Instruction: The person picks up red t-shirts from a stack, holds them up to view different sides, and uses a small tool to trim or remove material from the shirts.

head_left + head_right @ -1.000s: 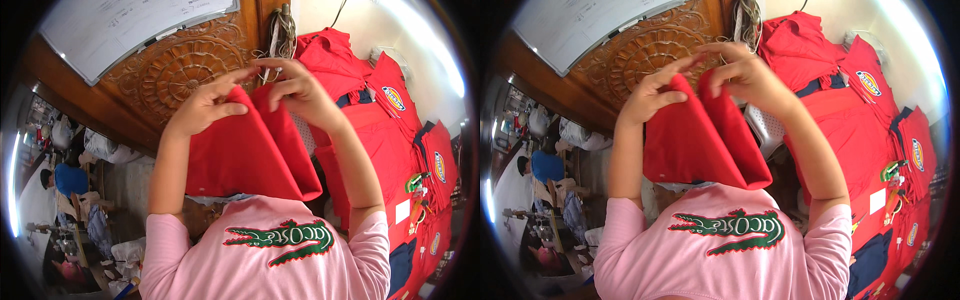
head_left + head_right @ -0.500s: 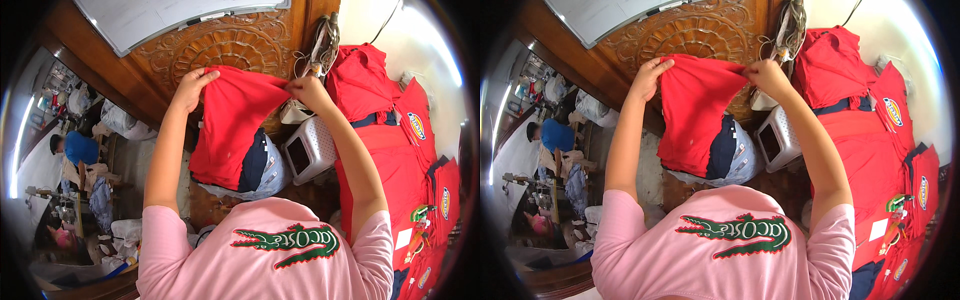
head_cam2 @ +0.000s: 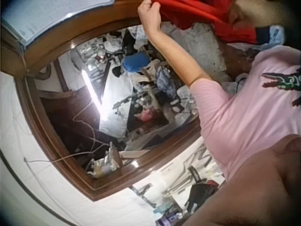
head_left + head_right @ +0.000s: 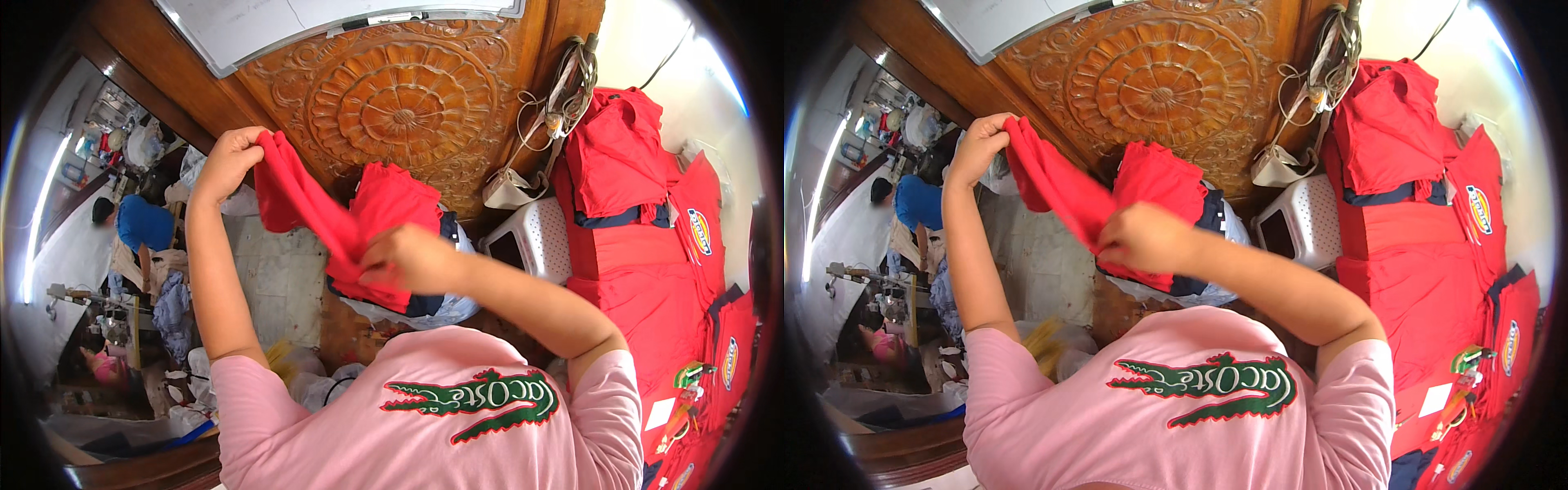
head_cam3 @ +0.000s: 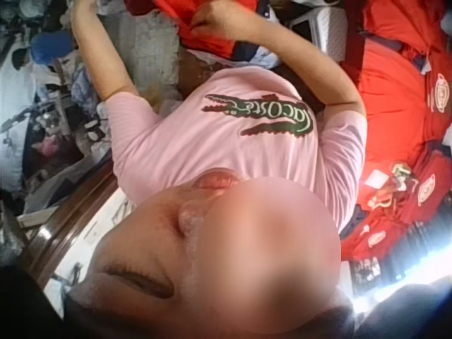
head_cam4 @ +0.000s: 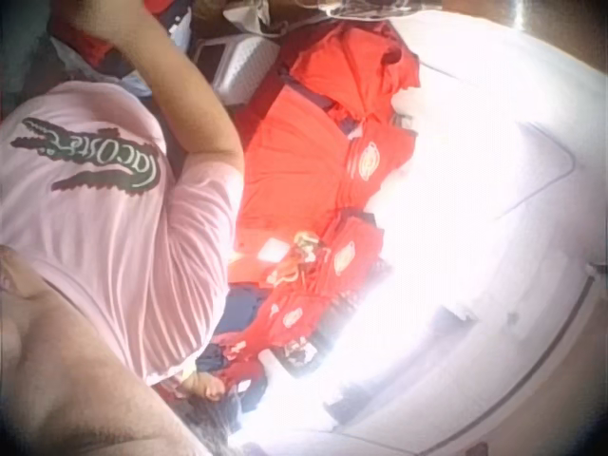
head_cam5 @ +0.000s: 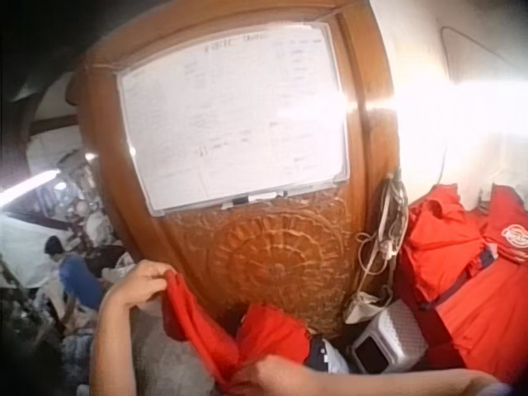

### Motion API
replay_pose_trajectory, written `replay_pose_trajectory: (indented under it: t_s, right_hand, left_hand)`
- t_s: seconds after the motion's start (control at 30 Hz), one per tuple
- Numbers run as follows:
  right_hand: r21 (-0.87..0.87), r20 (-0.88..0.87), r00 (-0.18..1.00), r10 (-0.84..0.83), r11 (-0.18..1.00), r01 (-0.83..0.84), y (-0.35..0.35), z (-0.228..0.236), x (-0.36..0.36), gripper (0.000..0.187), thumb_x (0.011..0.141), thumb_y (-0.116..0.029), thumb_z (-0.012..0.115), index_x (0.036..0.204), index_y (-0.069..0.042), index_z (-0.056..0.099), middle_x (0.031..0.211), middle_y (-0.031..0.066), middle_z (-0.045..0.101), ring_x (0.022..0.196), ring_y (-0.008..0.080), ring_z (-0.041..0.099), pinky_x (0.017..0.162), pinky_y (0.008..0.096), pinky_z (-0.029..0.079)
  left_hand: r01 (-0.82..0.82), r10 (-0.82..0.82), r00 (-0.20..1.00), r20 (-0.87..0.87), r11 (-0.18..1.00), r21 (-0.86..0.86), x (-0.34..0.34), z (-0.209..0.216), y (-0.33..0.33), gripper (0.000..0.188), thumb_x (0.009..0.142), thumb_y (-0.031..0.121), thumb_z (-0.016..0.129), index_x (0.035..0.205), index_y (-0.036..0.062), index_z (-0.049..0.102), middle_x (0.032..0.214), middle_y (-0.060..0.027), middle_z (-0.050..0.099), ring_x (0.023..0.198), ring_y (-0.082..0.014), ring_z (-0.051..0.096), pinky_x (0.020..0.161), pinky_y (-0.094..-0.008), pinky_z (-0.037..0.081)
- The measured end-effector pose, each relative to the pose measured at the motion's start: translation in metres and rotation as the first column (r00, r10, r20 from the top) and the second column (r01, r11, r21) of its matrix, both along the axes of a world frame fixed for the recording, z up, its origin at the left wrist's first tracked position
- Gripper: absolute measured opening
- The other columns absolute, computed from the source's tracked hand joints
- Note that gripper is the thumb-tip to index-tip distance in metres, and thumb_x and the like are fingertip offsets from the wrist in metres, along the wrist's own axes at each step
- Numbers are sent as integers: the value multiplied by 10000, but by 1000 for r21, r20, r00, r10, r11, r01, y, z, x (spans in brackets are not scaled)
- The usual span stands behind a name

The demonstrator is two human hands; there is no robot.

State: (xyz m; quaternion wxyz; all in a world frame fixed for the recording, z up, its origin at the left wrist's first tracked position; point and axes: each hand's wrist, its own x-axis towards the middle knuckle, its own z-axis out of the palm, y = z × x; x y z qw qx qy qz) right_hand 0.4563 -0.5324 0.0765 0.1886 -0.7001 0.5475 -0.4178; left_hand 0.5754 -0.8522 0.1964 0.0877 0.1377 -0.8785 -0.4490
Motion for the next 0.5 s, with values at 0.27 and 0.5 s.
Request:
replay_pose_trajectory:
  t_s: [0.27, 0.5]
  right_hand:
    - [1, 326, 945, -34, 999, 35, -88, -34, 65, 418, 916, -170, 767, 1246, 52, 639, 1182, 252, 633, 1080, 410, 643, 923, 460, 536]
    - [87, 561, 820, -114, 993, 78, -133, -35, 72, 1001, 850, -263, 859, 1594, 44, 263, 1489, 228, 407, 1391, 321, 454, 1022, 418, 506]
  left_hand:
    - [170, -101, 985, 137, 644, -746, -101, 13, 6, 147, 832, 11, 543, 913, -58, 643, 976, -225, 685, 1002, -393, 641, 952, -452, 497]
    - [210, -489, 872, 11, 354, -911, -165, 19, 56, 119, 832, -30, 556, 874, -33, 668, 971, -153, 704, 1043, -321, 663, 1123, -446, 427]
